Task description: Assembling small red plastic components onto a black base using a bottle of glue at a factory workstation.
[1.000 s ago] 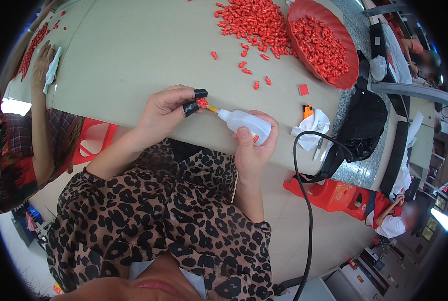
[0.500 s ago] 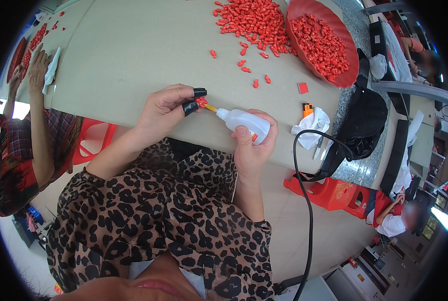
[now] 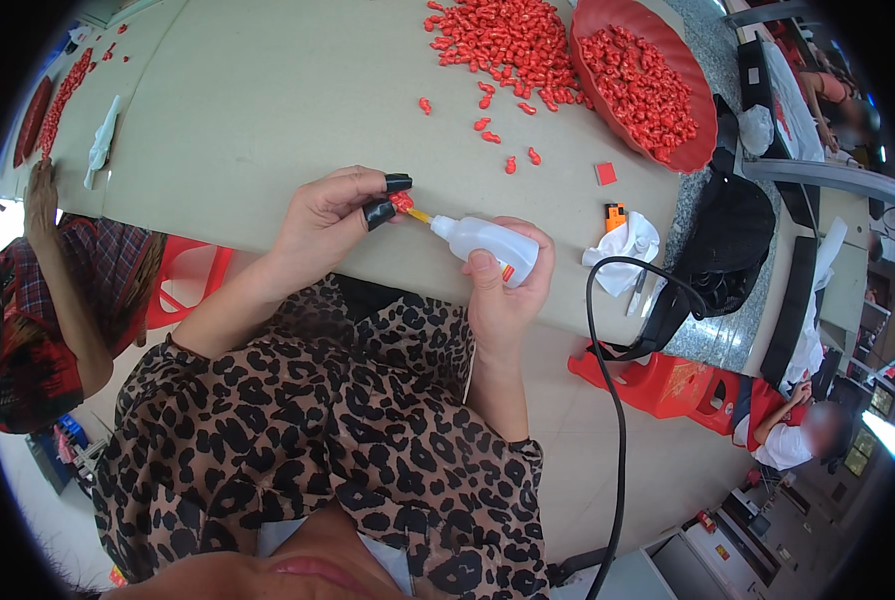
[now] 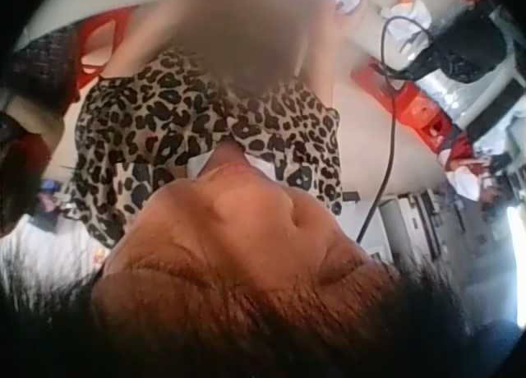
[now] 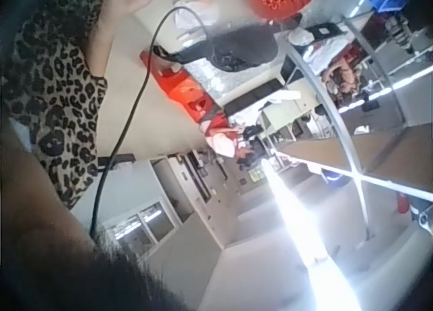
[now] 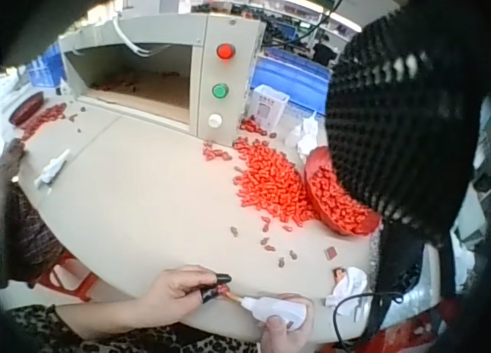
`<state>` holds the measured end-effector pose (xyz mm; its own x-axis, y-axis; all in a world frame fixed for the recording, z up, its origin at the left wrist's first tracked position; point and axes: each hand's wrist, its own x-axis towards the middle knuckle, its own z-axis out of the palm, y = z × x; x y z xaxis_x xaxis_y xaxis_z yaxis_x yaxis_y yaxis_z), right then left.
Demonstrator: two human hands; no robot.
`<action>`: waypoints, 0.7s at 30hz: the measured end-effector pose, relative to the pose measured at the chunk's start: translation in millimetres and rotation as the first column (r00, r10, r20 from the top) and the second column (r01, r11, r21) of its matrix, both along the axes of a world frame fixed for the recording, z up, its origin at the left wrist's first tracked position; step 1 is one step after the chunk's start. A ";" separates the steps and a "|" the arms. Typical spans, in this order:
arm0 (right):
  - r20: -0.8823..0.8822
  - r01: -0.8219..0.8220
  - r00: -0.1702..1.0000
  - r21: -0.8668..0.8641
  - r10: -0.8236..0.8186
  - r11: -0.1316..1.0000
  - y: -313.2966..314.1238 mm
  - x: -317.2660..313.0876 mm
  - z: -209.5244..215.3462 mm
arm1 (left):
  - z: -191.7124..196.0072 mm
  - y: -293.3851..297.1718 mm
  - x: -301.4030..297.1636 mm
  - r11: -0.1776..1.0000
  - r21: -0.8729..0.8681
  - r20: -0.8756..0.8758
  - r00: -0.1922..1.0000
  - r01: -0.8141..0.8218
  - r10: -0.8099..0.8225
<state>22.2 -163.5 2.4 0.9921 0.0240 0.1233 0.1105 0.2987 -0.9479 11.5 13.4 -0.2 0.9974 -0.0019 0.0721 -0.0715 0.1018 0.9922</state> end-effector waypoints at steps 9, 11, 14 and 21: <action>-0.007 0.000 1.000 -0.014 0.000 1.000 0.6 -0.4 0.0 | 0.2 -0.1 -0.2 1.000 -0.018 0.001 1.000 -0.020 0.020; -0.001 0.001 1.000 -0.019 -0.001 1.000 0.1 -0.4 0.0 | 0.5 -0.4 -0.1 0.999 -0.029 -0.006 1.000 -0.015 0.015; 0.003 0.013 1.000 -0.017 -0.013 1.000 1.3 -1.0 0.5 | -0.2 -0.3 -0.1 1.000 -0.014 0.004 1.000 -0.020 0.020; 0.025 0.044 0.999 -0.030 -0.043 0.999 1.9 -1.4 -0.4 | 0.4 -1.2 -0.2 0.998 -0.063 -0.009 1.000 -0.025 0.025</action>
<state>20.8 -161.6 2.0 0.9891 -0.0149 0.1468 0.1455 0.2641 -0.9535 11.3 12.2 0.2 0.9976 0.0276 0.0634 -0.0670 0.1624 0.9844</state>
